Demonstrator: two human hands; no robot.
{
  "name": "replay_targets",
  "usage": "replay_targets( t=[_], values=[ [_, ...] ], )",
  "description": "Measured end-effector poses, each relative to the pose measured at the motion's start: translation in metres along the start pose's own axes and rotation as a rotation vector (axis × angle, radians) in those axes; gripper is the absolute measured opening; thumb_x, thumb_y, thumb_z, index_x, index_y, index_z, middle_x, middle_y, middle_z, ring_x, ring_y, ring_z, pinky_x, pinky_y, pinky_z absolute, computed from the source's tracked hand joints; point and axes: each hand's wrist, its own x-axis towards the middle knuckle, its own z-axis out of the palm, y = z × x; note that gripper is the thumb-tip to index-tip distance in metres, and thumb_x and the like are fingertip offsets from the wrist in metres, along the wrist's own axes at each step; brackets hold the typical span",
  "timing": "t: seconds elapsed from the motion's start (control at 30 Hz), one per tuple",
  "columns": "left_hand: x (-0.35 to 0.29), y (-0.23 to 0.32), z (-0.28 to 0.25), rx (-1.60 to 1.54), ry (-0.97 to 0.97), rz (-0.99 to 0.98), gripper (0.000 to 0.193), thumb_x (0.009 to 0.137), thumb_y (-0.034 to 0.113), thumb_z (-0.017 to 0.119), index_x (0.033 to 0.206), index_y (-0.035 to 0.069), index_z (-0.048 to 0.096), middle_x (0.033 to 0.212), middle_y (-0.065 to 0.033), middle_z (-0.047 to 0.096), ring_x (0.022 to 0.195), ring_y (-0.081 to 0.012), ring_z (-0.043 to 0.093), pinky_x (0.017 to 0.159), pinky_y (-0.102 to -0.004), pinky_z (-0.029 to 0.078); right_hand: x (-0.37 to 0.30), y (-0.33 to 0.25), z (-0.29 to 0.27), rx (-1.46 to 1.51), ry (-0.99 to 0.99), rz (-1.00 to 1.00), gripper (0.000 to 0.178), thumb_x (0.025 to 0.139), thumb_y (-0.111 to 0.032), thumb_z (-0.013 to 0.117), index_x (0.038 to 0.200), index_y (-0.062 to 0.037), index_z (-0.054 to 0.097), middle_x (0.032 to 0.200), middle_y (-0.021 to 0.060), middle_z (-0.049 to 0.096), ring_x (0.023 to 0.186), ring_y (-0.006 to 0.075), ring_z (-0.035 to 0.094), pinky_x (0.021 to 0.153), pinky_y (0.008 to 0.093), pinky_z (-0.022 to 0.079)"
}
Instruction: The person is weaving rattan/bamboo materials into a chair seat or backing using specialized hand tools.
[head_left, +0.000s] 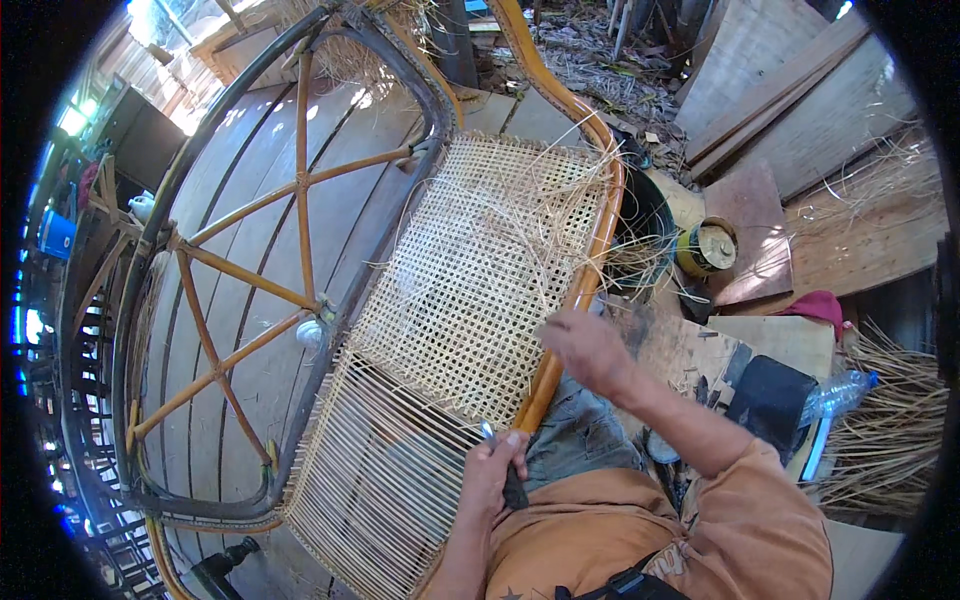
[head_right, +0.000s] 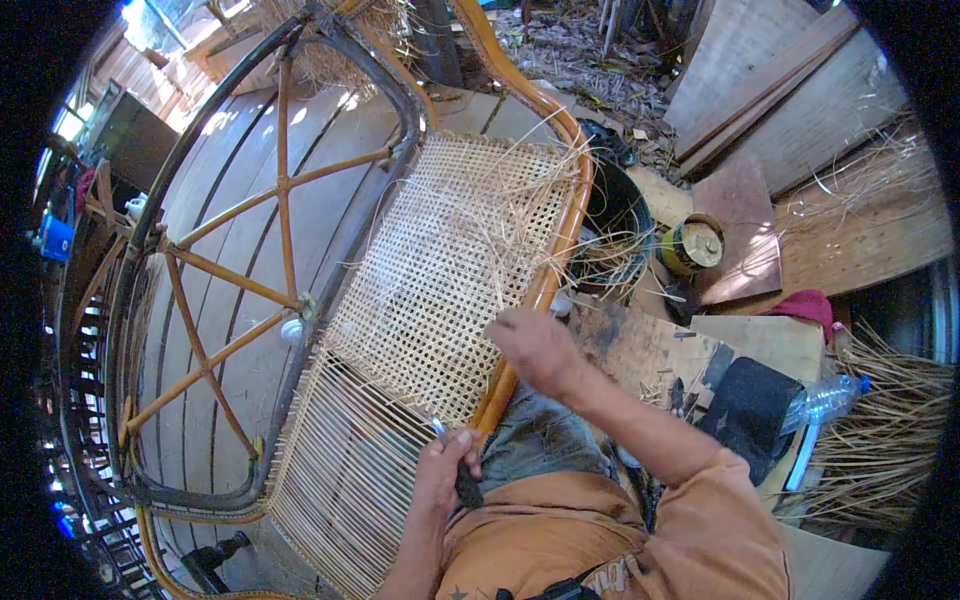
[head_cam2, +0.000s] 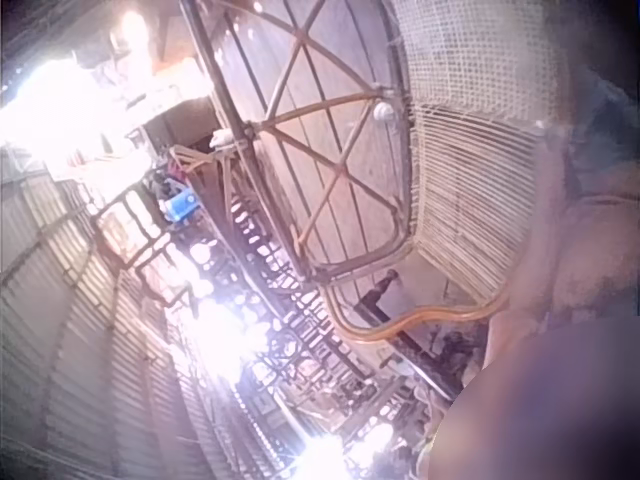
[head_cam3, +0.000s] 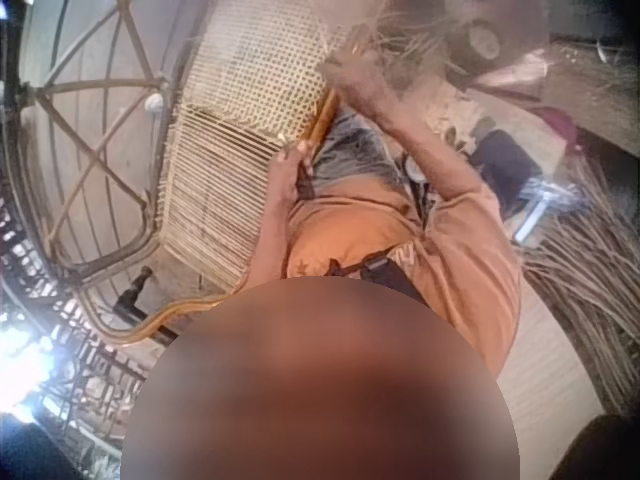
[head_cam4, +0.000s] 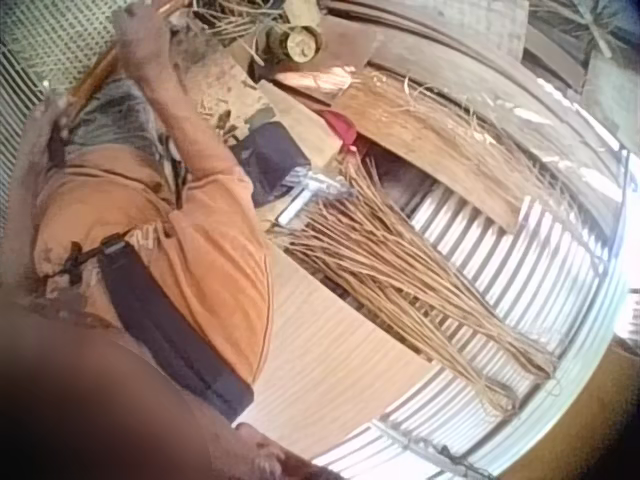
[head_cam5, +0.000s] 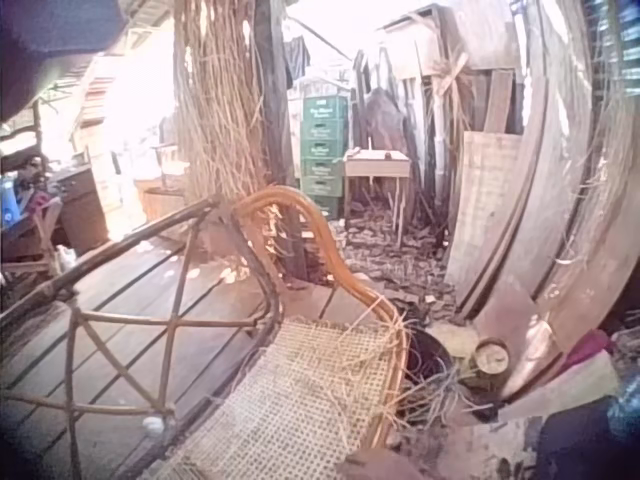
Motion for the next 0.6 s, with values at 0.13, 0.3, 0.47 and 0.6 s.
replay_targets(
  t=[0.13, 0.3, 0.47, 0.6],
  values=[
    [0.023, 0.033, 0.023, 0.127, 0.062, 0.059, 0.026, 0.087, 0.023, 0.059, 0.096, -0.001, 0.062, 0.071, -0.0033, 0.057, 0.054, -0.0123, 0.050, 0.049, -0.0254, 0.041, -0.031, -0.034, 0.011, 0.212, 0.140, 0.063, 0.020, 0.073, -0.004, 0.053, 0.093, -0.0033, 0.057, 0.084, 0.0123, 0.056, 0.080, 0.0321, 0.058, 0.065, 0.0392, 0.048],
    [0.056, 0.059, 0.039, 0.242, -0.008, 0.039, 0.026, 0.084, 0.025, 0.062, 0.091, 0.001, 0.063, 0.072, -0.0015, 0.058, 0.057, -0.0110, 0.050, 0.054, -0.0249, 0.042, -0.045, -0.051, 0.023, 0.312, -0.006, 0.020, 0.025, 0.074, -0.001, 0.052, 0.099, -0.0046, 0.056, 0.089, 0.0129, 0.056, 0.082, 0.0325, 0.058, 0.068, 0.0376, 0.049],
    [0.079, 0.070, 0.032, 0.556, 0.090, 0.303, 0.027, 0.082, 0.026, 0.060, 0.073, 0.001, 0.061, 0.059, -0.0006, 0.053, 0.051, -0.0096, 0.048, 0.049, -0.0263, 0.038, -0.039, -0.020, 0.015, 0.341, 0.127, 0.135, 0.024, 0.081, -0.006, 0.055, 0.104, -0.0052, 0.058, 0.089, 0.0127, 0.058, 0.084, 0.0326, 0.058, 0.071, 0.0390, 0.048],
    [0.087, 0.079, 0.009, 0.633, 0.180, 0.296, 0.030, 0.082, 0.028, 0.060, 0.070, 0.000, 0.060, 0.055, -0.0011, 0.051, 0.048, -0.0099, 0.047, 0.049, -0.0268, 0.039, 0.023, 0.037, -0.047, 0.048, 0.438, 0.302, 0.021, 0.081, -0.015, 0.061, 0.099, -0.0045, 0.060, 0.096, 0.0135, 0.060, 0.088, 0.0303, 0.059, 0.076, 0.0397, 0.048]
  ],
)
